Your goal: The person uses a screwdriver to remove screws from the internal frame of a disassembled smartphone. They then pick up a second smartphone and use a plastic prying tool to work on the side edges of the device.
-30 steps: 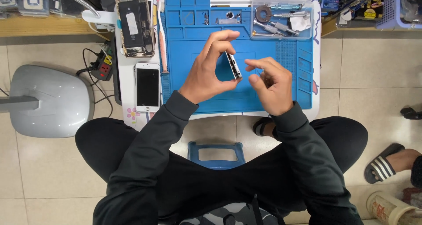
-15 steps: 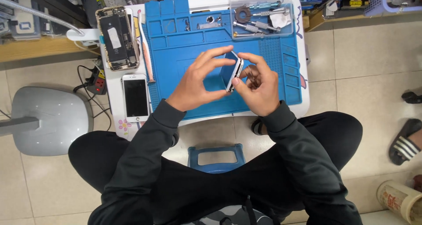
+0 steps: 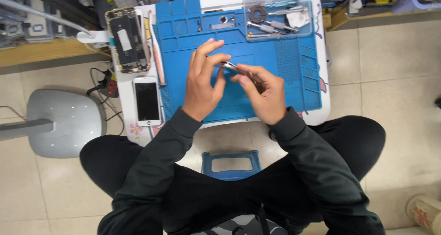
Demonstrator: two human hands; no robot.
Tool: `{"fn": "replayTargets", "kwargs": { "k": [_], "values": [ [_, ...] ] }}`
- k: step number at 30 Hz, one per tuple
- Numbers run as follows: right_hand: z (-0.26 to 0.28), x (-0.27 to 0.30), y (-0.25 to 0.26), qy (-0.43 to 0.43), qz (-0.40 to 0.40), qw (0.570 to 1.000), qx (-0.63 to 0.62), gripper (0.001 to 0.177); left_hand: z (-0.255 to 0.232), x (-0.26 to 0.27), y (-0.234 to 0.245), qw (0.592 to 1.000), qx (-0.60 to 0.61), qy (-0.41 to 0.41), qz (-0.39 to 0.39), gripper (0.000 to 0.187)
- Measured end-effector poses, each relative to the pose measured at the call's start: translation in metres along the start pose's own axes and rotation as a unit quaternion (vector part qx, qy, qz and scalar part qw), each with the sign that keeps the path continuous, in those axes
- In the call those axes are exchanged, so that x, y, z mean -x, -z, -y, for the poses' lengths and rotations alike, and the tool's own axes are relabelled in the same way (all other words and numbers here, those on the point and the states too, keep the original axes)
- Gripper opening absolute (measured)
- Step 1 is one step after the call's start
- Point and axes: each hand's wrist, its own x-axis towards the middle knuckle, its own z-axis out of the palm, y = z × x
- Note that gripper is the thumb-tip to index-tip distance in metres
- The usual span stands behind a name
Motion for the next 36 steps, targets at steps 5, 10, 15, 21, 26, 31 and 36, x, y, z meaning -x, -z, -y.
{"fn": "replayTargets", "kwargs": {
  "k": [5, 10, 15, 21, 26, 31, 36],
  "values": [
    [-0.004, -0.003, -0.002, -0.034, 0.053, 0.998, -0.004, 0.029, 0.002, 0.004, -0.003, 0.999, 0.001, 0.027, -0.045, 0.047],
    [-0.015, -0.004, 0.007, -0.079, 0.077, 0.994, -0.018, 0.041, -0.001, 0.003, 0.011, 0.996, 0.042, 0.06, 0.052, 0.064],
    [-0.008, -0.004, 0.014, 0.001, 0.102, 0.994, 0.029, 0.038, 0.0, 0.001, 0.006, 0.989, 0.133, 0.044, 0.055, 0.057],
    [0.006, -0.007, 0.017, 0.008, 0.144, 0.986, 0.079, 0.044, -0.004, 0.0, 0.002, 0.986, 0.159, 0.015, 0.056, 0.038],
    [0.012, -0.01, 0.017, 0.01, 0.158, 0.983, 0.089, 0.045, -0.002, -0.001, 0.004, 0.985, 0.158, 0.016, 0.067, 0.041],
    [0.014, -0.009, 0.016, 0.037, 0.155, 0.979, 0.127, 0.042, -0.002, -0.001, 0.003, 0.986, 0.155, 0.006, 0.064, 0.044],
    [0.015, -0.009, 0.013, 0.044, 0.149, 0.978, 0.14, 0.04, -0.002, 0.0, 0.002, 0.986, 0.152, 0.007, 0.065, 0.045]
  ]
}}
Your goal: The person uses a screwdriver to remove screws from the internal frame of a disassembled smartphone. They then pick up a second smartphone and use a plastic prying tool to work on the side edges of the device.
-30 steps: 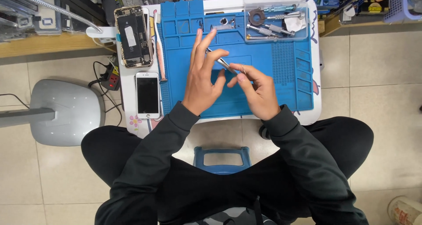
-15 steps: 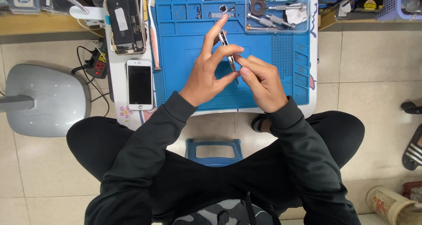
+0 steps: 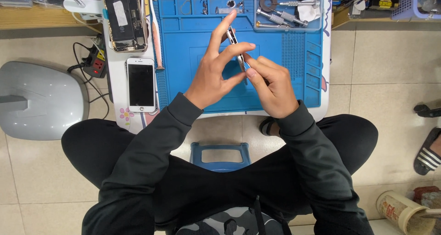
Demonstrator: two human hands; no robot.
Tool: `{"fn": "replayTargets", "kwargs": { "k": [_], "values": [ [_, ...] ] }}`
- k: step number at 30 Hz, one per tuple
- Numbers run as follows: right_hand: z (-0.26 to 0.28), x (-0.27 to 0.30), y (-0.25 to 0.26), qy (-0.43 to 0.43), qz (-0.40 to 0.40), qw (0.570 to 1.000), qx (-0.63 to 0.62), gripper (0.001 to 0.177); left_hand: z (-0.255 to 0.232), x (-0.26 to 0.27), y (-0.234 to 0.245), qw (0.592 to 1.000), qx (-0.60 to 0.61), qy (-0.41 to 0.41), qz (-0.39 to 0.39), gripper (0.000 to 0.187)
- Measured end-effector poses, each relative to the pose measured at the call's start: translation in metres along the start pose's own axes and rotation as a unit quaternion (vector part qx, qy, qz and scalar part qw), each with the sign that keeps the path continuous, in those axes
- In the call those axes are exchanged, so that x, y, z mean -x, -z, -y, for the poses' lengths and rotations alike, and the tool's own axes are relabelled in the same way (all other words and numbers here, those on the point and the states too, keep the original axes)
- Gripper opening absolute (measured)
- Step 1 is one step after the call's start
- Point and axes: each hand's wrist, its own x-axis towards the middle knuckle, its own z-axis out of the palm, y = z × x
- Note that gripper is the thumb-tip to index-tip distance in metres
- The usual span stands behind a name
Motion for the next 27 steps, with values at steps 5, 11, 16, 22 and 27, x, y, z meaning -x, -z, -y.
{"fn": "replayTargets", "kwargs": {
  "k": [5, 11, 16, 22, 27],
  "values": [
    [-0.003, 0.003, -0.005, -0.003, -0.014, 1.0, 0.016, 0.039, 0.001, 0.0, -0.002, 1.0, -0.003, 0.001, -0.004, 0.042],
    [-0.008, 0.007, -0.014, -0.031, -0.079, 0.996, 0.029, 0.033, 0.009, 0.006, -0.008, 0.999, 0.009, -0.003, -0.04, 0.055],
    [-0.008, 0.002, -0.008, -0.206, -0.063, 0.953, -0.214, 0.016, 0.0, 0.004, -0.002, 0.999, 0.018, 0.016, -0.039, 0.039],
    [-0.006, 0.003, -0.007, -0.131, -0.079, 0.985, -0.082, 0.015, 0.002, -0.003, 0.008, 0.999, -0.039, 0.018, -0.008, 0.04],
    [0.002, 0.008, -0.02, -0.038, -0.135, 0.988, 0.067, 0.016, 0.001, -0.005, 0.005, 0.999, -0.042, 0.017, -0.011, 0.043]
  ]
}}
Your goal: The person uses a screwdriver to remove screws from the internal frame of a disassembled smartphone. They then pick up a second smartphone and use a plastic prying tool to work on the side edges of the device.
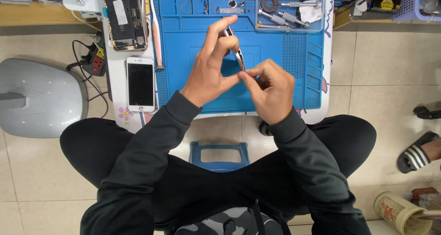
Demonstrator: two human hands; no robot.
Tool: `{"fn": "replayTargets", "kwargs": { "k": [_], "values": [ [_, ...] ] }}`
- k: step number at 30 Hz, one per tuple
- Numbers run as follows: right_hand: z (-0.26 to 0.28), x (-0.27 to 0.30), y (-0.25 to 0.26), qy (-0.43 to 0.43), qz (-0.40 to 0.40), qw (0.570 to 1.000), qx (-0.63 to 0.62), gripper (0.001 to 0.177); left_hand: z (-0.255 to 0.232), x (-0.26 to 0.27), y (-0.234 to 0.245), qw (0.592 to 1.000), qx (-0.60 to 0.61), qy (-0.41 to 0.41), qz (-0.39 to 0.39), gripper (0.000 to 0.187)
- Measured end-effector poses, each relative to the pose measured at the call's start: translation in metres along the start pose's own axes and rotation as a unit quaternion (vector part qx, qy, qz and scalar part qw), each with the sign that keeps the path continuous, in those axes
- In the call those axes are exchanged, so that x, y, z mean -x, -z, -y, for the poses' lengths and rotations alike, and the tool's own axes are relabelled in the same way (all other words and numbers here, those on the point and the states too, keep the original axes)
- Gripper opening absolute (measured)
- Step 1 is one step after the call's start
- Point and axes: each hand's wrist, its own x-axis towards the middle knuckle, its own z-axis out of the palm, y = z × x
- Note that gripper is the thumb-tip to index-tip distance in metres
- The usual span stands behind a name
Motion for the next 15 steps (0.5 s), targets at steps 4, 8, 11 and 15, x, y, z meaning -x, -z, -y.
{"fn": "replayTargets", "kwargs": {
  "k": [4, 8, 11, 15],
  "values": [
    [0.001, 0.003, -0.011, 0.083, -0.063, 0.993, 0.047, 0.017, 0.002, -0.001, -0.001, 1.0, -0.021, -0.004, -0.008, 0.045],
    [0.001, 0.001, -0.016, 0.096, -0.085, 0.99, 0.054, 0.022, 0.008, 0.0, 0.003, 0.998, -0.065, -0.012, 0.0, 0.049],
    [-0.005, 0.0, -0.015, -0.019, -0.049, 0.993, -0.102, 0.011, 0.013, 0.002, 0.008, 0.995, -0.095, -0.03, -0.006, 0.053],
    [-0.012, -0.004, -0.006, -0.082, 0.006, 0.986, -0.143, 0.015, 0.012, 0.001, 0.01, 0.995, -0.086, -0.042, -0.009, 0.051]
  ]
}}
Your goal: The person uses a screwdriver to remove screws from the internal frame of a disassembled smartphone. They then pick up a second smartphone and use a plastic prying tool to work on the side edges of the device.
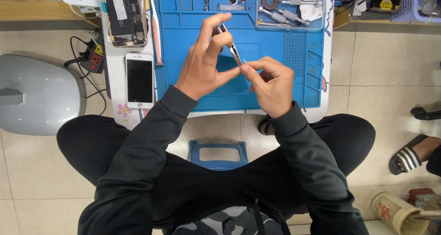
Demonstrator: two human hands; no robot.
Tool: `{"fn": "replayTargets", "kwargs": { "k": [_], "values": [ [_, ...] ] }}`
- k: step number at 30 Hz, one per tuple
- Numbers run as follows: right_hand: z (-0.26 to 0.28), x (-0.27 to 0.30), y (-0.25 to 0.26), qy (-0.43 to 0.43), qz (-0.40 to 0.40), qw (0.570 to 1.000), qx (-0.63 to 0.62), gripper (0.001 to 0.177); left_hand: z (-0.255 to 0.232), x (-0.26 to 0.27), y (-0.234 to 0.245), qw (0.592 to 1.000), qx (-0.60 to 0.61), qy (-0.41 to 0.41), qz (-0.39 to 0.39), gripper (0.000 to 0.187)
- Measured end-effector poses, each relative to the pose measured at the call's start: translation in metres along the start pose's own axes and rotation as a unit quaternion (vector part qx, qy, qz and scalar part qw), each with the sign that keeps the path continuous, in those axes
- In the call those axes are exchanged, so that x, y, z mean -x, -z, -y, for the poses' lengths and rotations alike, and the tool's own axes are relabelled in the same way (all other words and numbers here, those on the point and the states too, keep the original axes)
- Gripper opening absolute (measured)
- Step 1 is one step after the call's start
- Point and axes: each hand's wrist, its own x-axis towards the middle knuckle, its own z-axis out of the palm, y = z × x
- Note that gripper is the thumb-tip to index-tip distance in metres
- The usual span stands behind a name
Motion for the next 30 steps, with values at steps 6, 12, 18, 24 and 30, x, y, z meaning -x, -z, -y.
{"fn": "replayTargets", "kwargs": {
  "k": [6, 12, 18, 24, 30],
  "values": [
    [0.001, -0.006, 0.015, -0.064, 0.049, 0.997, -0.021, 0.015, 0.004, 0.004, -0.006, 0.999, -0.017, -0.032, 0.016, 0.052],
    [-0.003, -0.008, 0.018, -0.074, 0.076, 0.994, -0.022, 0.013, 0.004, 0.002, -0.003, 1.0, -0.024, -0.006, 0.009, 0.059],
    [-0.01, -0.007, 0.014, -0.039, 0.089, 0.995, -0.034, 0.015, 0.013, 0.005, -0.008, 1.0, -0.009, 0.016, -0.016, 0.065],
    [-0.005, -0.01, 0.012, -0.043, 0.083, 0.995, -0.032, 0.015, 0.01, 0.004, -0.005, 1.0, 0.01, 0.004, -0.015, 0.058],
    [-0.008, -0.009, 0.017, -0.049, 0.083, 0.994, -0.059, 0.016, -0.001, -0.002, -0.005, 1.0, 0.013, 0.0, -0.011, 0.055]
  ]
}}
